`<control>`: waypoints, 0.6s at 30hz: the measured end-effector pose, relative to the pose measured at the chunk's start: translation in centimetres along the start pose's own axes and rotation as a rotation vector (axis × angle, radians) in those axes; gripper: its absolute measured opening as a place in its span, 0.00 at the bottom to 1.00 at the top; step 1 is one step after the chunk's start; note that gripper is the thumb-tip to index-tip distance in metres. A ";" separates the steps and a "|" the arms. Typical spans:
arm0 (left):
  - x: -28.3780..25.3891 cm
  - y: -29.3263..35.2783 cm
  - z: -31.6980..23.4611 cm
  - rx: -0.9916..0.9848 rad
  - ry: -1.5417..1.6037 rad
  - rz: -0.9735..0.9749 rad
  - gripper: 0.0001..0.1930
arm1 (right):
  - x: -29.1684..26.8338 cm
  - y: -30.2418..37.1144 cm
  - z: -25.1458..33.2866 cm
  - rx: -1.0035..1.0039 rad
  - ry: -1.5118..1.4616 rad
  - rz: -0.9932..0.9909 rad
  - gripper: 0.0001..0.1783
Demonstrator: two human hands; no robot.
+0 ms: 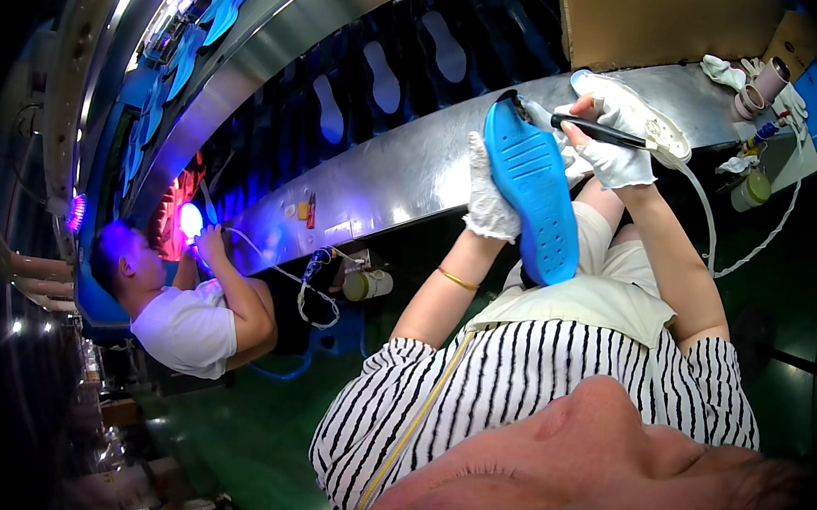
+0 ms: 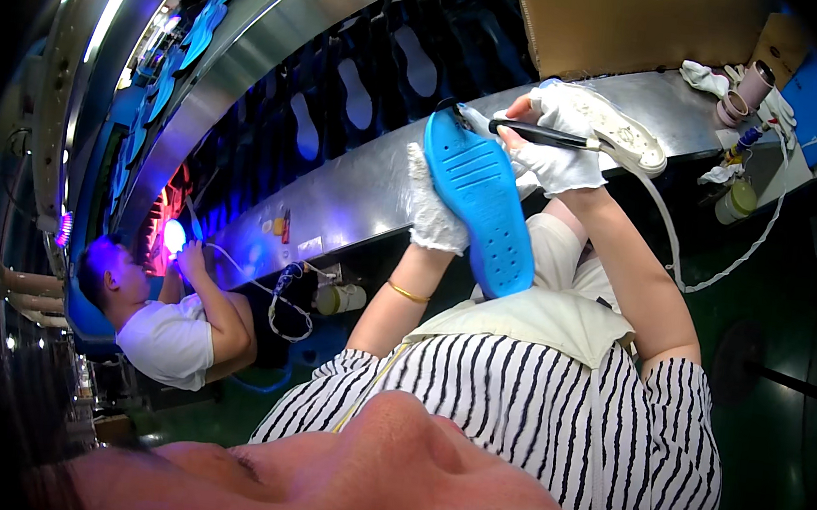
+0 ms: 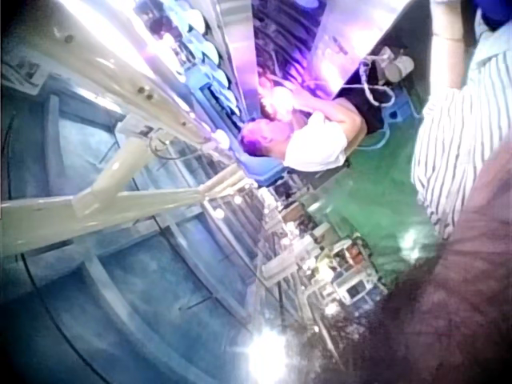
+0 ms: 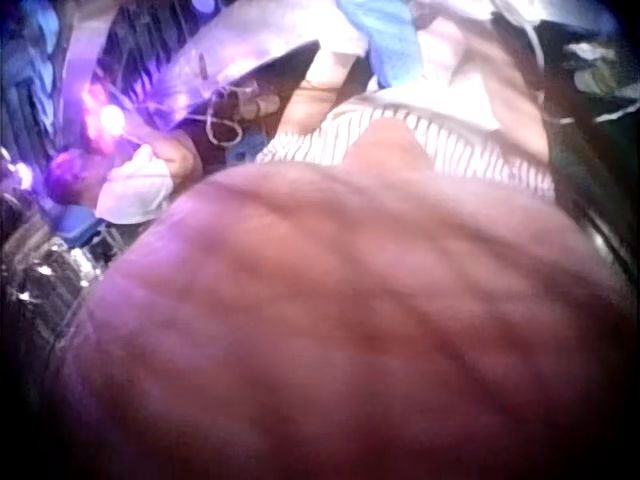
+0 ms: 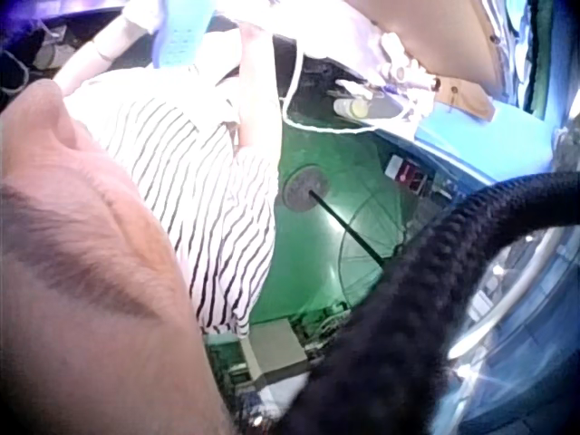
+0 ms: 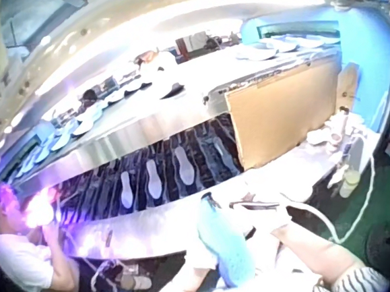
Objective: The person applies glue to the bottom of a blue shoe sole using a brush, reaching out to place the sole on a moving conveyor belt and picking up new components.
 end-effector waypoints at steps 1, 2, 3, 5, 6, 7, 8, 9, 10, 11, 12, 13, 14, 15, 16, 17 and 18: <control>-0.4 -0.7 0.0 0.131 -0.154 -0.021 0.43 | 0.7 0.1 0.6 -0.077 0.037 -0.006 0.09; -1.2 -1.1 -0.1 0.206 -0.224 -0.065 0.42 | 1.6 0.4 1.3 -0.152 0.071 -0.005 0.09; -2.0 -1.5 -0.1 0.225 -0.211 -0.103 0.41 | 2.5 0.8 1.8 -0.218 0.068 0.008 0.09; -3.3 -2.3 0.3 0.189 -0.098 -0.126 0.39 | 3.5 1.7 2.5 -0.162 0.046 0.133 0.10; -2.6 -2.0 0.7 0.094 0.048 -0.065 0.39 | 3.5 2.0 3.0 -0.108 0.095 0.194 0.11; -4.1 -2.7 0.9 0.117 0.015 -0.082 0.38 | 3.1 2.2 2.1 -0.013 -0.010 0.189 0.11; -4.4 -2.4 0.2 0.194 -0.204 -0.145 0.39 | 2.6 1.9 1.6 0.034 -0.002 0.163 0.12; -4.6 -2.2 -0.4 0.260 -0.424 -0.223 0.39 | 2.5 2.0 1.5 0.026 0.043 0.135 0.12; -4.7 -1.9 0.2 0.090 -0.112 -0.169 0.39 | 2.4 2.0 1.7 0.018 0.089 0.108 0.12; -4.7 -2.3 -0.4 0.103 -0.114 -0.163 0.40 | 2.5 2.0 2.5 -0.196 0.193 0.081 0.10; -4.8 -2.1 -0.6 0.134 -0.139 -0.166 0.41 | 2.9 2.2 3.2 -0.308 0.207 0.135 0.10; -4.9 -2.0 -0.9 0.164 -0.165 -0.169 0.41 | 3.5 2.7 3.1 -0.292 0.206 0.180 0.10; -4.4 -1.8 -1.4 0.192 -0.190 -0.175 0.42 | 4.1 3.4 2.8 -0.272 0.205 0.227 0.11; -3.0 -1.1 -1.2 0.094 -0.103 -0.194 0.43 | 4.1 3.6 3.1 -0.290 0.228 0.277 0.12; -3.3 -1.2 -1.3 0.096 -0.113 -0.212 0.43 | 3.6 3.9 2.3 -0.161 0.181 0.260 0.12; -3.5 -0.9 -1.7 0.115 -0.127 -0.237 0.44 | 3.5 4.3 1.6 -0.038 0.122 0.251 0.12; -3.8 -0.7 -2.1 0.133 -0.140 -0.261 0.44 | 3.4 4.6 0.8 0.085 0.064 0.242 0.12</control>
Point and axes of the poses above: each hand's wrist, its own y-axis away from the middle knuckle, its own x-axis out of the palm, z = x × y, the point moved 6 cm from there along -y, towards the middle knuckle, and after that the axes turned 6 degrees about -z, right-handed, at the moved point
